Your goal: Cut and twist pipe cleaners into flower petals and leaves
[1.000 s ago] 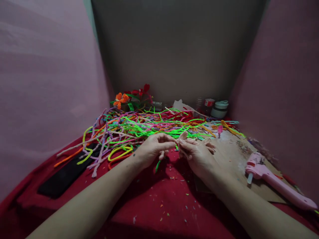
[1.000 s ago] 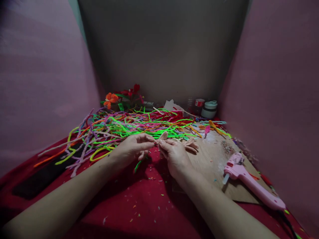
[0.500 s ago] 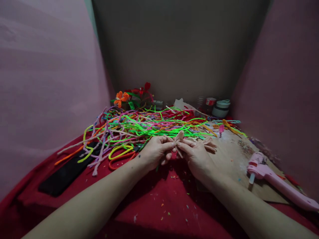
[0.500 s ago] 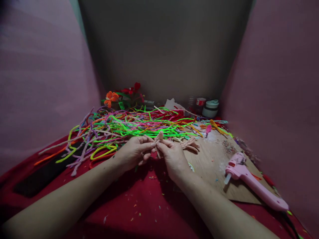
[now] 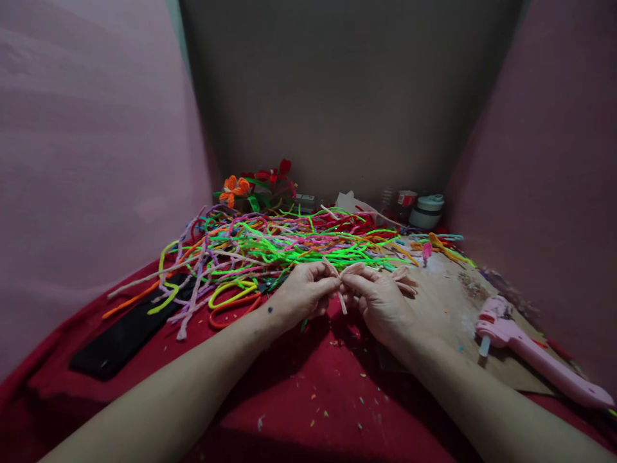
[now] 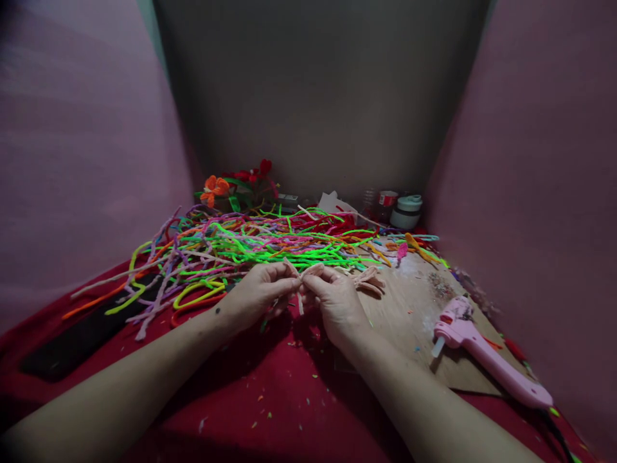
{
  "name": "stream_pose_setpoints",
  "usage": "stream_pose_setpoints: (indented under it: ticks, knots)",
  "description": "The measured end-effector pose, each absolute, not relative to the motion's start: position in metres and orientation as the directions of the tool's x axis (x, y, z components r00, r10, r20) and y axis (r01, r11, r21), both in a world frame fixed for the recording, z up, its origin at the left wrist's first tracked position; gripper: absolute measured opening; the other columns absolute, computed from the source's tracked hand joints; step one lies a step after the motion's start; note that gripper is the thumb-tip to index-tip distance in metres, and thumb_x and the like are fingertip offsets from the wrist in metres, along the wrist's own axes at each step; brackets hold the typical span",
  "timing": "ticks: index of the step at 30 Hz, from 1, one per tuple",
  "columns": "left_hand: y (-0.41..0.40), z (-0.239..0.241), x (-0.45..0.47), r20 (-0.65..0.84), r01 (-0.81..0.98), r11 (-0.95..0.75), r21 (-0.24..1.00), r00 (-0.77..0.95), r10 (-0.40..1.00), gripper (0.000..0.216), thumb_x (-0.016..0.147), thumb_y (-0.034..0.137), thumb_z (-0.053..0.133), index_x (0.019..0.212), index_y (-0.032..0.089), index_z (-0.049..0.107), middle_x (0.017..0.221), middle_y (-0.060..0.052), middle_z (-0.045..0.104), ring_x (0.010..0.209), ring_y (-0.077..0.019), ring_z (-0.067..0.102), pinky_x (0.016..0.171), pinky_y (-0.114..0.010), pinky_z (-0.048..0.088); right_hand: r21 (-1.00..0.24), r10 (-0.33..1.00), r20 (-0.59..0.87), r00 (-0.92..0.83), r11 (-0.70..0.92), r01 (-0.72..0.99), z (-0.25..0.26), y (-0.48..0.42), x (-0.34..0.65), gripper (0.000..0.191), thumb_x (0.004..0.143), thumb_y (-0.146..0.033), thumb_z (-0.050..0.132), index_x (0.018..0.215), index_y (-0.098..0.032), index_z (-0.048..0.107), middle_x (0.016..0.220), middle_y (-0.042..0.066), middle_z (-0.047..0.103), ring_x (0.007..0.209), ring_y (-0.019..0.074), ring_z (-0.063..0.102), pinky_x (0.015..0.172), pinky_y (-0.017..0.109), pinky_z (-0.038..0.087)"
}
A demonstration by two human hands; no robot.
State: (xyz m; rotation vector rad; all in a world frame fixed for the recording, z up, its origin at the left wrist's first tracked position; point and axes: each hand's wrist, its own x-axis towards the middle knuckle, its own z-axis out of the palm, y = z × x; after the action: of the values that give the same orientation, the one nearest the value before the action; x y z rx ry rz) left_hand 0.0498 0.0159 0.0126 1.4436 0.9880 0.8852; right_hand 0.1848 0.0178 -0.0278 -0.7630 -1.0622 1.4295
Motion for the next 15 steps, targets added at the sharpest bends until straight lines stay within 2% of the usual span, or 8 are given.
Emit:
stream_pose_setpoints:
  ticks: [6, 11, 15]
  knots:
    - [0.0163, 0.0129, 0.047, -0.028, 0.1, -0.013, 0.995, 0.405, 0.914, 0.012, 0.072, 0.024, 0.055, 0.07, 0.013, 0.051, 0.048, 0.007, 0.047, 0.031, -0.0026, 0.037, 0.029, -0.014, 0.026, -0.942, 0.985, 0.118, -0.124, 0.072, -0.328, -0.0272, 0.0185, 0.1837, 0.011, 0.065, -0.024, 0.065, 0.063, -0.016, 0.058, 0.054, -0.004, 0.051, 0.045, 0.0077, 0.044, 0.045, 0.021, 0.035]
    - [0.0179, 0.013, 0.0438, -0.029, 0.067, 0.0, 0.998, 0.44, 0.897, 0.012, 0.073, 0.024, 0.054, 0.071, 0.012, 0.051, 0.055, 0.003, 0.053, 0.032, -0.0026, 0.039, 0.03, -0.014, 0.026, -0.923, 0.98, 0.107, -0.17, 0.034, -0.383, -0.0264, 0.0179, 0.1834, 0.011, 0.069, -0.026, 0.063, 0.068, -0.016, 0.058, 0.056, -0.002, 0.056, 0.045, 0.0099, 0.049, 0.046, 0.024, 0.042]
    - [0.0168, 0.0143, 0.0437, -0.029, 0.093, -0.015, 0.996, 0.453, 0.891, 0.012, 0.074, 0.023, 0.053, 0.069, 0.013, 0.051, 0.053, 0.003, 0.053, 0.032, -0.0026, 0.037, 0.03, -0.014, 0.026, -0.925, 0.979, 0.099, -0.178, 0.025, -0.378, -0.023, 0.0153, 0.1846, 0.014, 0.069, -0.026, 0.065, 0.066, -0.016, 0.057, 0.056, -0.002, 0.056, 0.044, 0.0089, 0.05, 0.044, 0.022, 0.042]
